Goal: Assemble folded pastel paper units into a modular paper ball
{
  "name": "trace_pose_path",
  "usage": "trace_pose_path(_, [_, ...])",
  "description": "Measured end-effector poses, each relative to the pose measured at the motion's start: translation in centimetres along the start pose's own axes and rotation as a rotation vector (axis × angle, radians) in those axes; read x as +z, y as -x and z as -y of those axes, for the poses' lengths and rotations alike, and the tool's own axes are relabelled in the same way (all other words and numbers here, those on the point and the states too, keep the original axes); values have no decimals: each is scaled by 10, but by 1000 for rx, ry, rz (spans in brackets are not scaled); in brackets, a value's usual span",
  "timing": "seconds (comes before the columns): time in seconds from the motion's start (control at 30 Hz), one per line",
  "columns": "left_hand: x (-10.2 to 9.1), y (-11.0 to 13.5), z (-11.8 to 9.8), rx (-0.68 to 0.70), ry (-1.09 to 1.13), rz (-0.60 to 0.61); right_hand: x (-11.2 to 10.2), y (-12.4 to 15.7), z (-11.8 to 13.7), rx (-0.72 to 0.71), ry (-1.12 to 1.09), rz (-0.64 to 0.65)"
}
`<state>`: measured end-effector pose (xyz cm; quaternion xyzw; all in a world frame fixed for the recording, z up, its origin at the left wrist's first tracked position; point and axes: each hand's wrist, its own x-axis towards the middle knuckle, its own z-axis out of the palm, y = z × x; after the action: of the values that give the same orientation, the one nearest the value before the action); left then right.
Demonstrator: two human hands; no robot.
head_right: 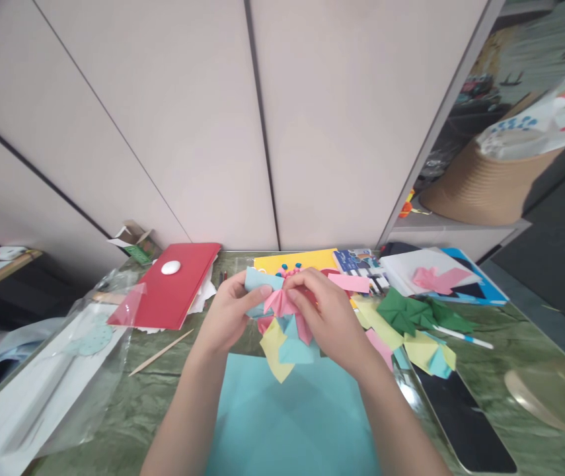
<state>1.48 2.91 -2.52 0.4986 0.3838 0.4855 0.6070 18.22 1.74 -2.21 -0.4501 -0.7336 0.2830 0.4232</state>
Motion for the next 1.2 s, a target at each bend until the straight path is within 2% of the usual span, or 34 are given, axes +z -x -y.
trace_pose_path(0.2, [0,0,2,66,-125,-52,2,1,3,14,87,-46])
trace_pose_path(0.33, [2,0,3,101,-149,-93,3,1,2,44,25,-34])
trace_pose_path(0.67, [3,0,4,67,-50,-65,0,-4,-5,169,-398,158])
trace_pose_path(1.0, [6,-4,9,-48,141,-2,2,-5,-13,185,-421,148])
trace_pose_path(1.2, [12,-6,10,-92,205,-41,5,-8,-17,183,-436,117])
